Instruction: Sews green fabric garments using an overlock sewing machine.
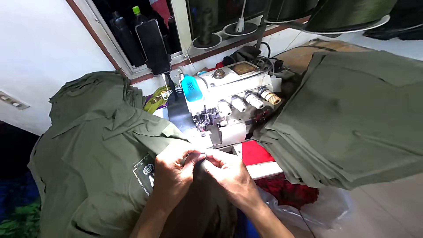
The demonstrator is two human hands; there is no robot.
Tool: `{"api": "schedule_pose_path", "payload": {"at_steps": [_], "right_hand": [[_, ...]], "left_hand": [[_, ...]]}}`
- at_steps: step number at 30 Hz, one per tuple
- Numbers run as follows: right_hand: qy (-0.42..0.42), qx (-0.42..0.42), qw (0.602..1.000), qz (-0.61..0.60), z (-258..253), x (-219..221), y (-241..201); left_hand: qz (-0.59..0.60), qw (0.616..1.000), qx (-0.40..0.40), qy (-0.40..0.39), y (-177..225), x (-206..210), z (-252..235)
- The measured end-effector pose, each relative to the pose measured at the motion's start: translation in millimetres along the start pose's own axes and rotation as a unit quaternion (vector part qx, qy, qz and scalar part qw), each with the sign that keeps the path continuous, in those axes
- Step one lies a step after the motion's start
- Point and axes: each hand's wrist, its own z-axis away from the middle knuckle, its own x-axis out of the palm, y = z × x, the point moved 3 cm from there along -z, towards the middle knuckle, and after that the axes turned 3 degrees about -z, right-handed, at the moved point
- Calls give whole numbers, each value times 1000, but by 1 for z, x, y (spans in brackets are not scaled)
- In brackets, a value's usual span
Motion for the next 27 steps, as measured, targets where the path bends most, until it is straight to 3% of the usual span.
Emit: {"api": "schedule_pose_path", "payload": {"at_steps": [6, 11, 14, 18, 21, 25, 27], "right_hand": [[-9, -112, 991, 79, 7, 1, -9], [9, -41, 999, -28, 20, 3, 5], [59, -18, 998, 32, 12, -2, 3], [110, 75, 990, 55, -14, -13, 17], [135, 125, 983, 23, -16, -17, 44], [188, 106, 977, -3, -5, -21, 46], [205, 92, 974, -2, -9, -21, 43]], "left_hand": [[-66, 994, 25, -86, 0, -7, -5], [-37, 997, -8, -70, -5, -9, -6], [-20, 996, -23, -88, -6, -7, -21], [-111, 990, -18, -90, -20, 15, -46], [-166, 980, -66, -85, -44, 42, -38], [-277, 956, -45, -90, -48, 60, -29], [-319, 933, -69, -150, -49, 66, -38]]}}
